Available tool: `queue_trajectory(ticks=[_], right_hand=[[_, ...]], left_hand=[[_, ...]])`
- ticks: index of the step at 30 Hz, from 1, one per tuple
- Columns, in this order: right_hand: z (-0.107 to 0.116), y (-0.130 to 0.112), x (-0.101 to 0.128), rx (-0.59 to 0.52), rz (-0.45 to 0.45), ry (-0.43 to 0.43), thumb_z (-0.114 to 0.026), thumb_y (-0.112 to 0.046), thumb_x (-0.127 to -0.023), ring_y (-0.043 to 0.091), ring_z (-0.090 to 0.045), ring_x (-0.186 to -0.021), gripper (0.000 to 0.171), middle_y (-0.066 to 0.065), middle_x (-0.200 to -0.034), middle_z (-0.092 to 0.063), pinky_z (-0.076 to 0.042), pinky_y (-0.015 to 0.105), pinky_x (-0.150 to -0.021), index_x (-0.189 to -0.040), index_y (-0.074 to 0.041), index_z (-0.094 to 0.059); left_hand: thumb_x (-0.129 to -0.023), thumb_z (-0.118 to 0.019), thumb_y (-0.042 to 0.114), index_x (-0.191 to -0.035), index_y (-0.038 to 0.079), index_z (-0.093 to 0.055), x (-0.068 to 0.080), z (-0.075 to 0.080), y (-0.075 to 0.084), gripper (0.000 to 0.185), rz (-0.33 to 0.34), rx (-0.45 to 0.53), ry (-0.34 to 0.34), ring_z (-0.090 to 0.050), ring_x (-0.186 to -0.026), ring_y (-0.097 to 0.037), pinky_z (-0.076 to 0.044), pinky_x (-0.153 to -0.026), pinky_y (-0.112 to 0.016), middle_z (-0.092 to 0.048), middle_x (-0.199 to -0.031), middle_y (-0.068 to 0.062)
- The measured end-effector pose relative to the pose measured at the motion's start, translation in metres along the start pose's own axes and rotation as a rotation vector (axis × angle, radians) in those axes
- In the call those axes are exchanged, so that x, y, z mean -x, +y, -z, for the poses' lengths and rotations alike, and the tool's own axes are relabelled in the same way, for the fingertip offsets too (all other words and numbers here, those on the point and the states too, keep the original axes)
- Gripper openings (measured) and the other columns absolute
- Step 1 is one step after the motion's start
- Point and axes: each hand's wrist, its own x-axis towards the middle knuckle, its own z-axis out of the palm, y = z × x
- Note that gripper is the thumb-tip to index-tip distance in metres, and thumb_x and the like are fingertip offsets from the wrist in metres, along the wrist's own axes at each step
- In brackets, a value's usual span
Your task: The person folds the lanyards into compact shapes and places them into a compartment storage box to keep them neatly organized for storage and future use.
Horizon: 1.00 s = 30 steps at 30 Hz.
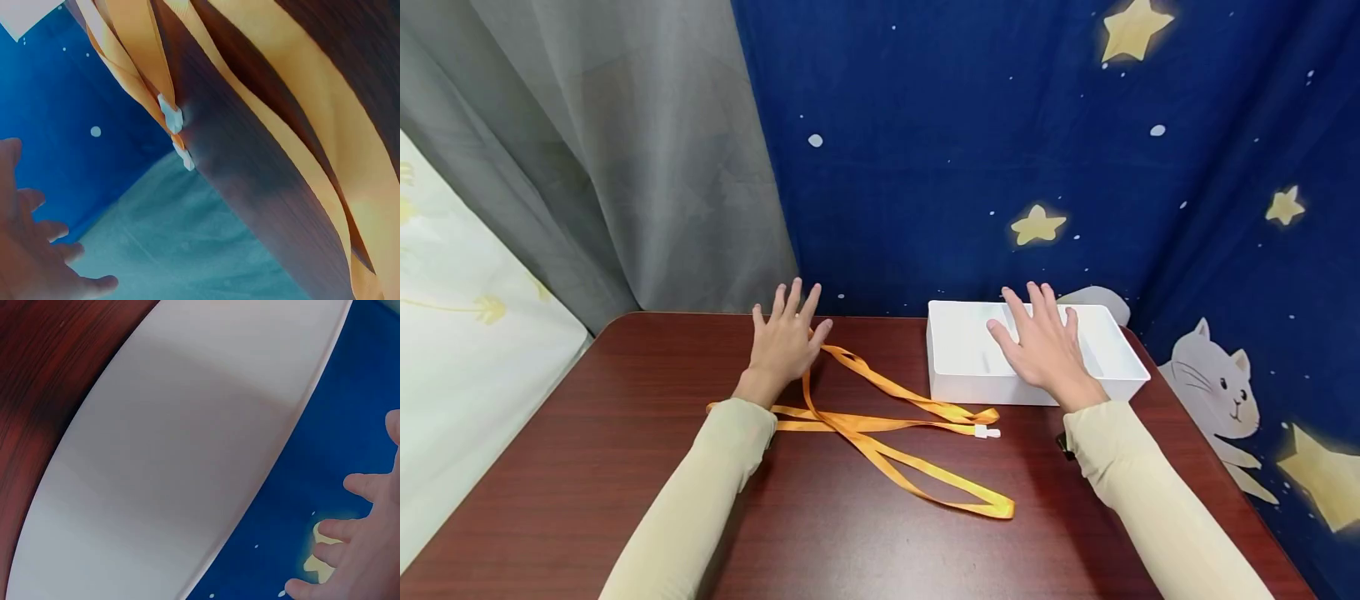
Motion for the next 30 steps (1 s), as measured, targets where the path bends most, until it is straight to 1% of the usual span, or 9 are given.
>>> queue_trajectory(ticks=[5,10,15,20,27,30], right_hand=[[-0.004,-0.010,0.003,-0.043,0.060,0.004,-0.037,-0.056,-0.102,0.042,-0.007,-0.149,0.071,0.024,-0.161,-0.017,-0.009,0.069,-0.112,-0.156,-0.011,-0.029],[-0.008,-0.021,0.007,-0.064,0.116,0.019,-0.042,-0.050,-0.103,0.042,-0.015,-0.148,0.066,0.024,-0.159,-0.025,-0.016,0.066,-0.111,-0.154,-0.009,-0.034],[-0.010,-0.033,0.012,-0.123,0.151,0.011,-0.046,-0.046,-0.102,0.040,-0.024,-0.145,0.063,0.023,-0.156,-0.031,-0.022,0.062,-0.113,-0.152,-0.008,-0.037],[-0.014,-0.041,0.017,-0.146,0.190,0.011,-0.048,-0.045,-0.102,0.039,-0.030,-0.143,0.062,0.022,-0.154,-0.035,-0.025,0.060,-0.113,-0.150,-0.007,-0.040],[-0.018,-0.049,0.022,-0.141,0.233,0.040,-0.048,-0.045,-0.102,0.038,-0.035,-0.140,0.059,0.022,-0.150,-0.040,-0.030,0.060,-0.109,-0.148,-0.008,-0.044],[-0.019,-0.052,0.024,-0.153,0.254,0.069,-0.049,-0.044,-0.102,0.037,-0.040,-0.136,0.056,0.020,-0.146,-0.045,-0.032,0.059,-0.108,-0.145,-0.008,-0.047]], left_hand=[[-0.105,-0.039,0.049,-0.158,0.017,-0.026,-0.001,-0.006,0.008,0.064,-0.031,0.005,-0.041,-0.014,-0.149,-0.038,-0.012,-0.111,-0.072,-0.018,-0.164,-0.015],[-0.105,-0.038,0.049,-0.158,0.018,-0.028,-0.001,-0.013,0.016,0.062,-0.059,0.008,-0.080,-0.015,-0.150,-0.036,-0.011,-0.112,-0.070,-0.019,-0.164,-0.014],[-0.105,-0.038,0.049,-0.157,0.018,-0.031,0.000,-0.018,0.023,0.061,-0.085,0.005,-0.120,-0.017,-0.150,-0.036,-0.012,-0.113,-0.067,-0.022,-0.163,-0.012],[-0.105,-0.038,0.049,-0.156,0.020,-0.034,-0.001,-0.021,0.028,0.059,-0.101,-0.012,-0.138,-0.021,-0.149,-0.035,-0.013,-0.114,-0.067,-0.025,-0.162,-0.012],[-0.105,-0.039,0.049,-0.155,0.020,-0.035,-0.001,-0.024,0.034,0.058,-0.115,-0.015,-0.160,-0.022,-0.149,-0.034,-0.012,-0.113,-0.068,-0.026,-0.162,-0.012],[-0.105,-0.040,0.048,-0.155,0.020,-0.038,-0.001,-0.025,0.035,0.057,-0.122,-0.018,-0.164,-0.024,-0.148,-0.034,-0.013,-0.113,-0.069,-0.029,-0.160,-0.012]])
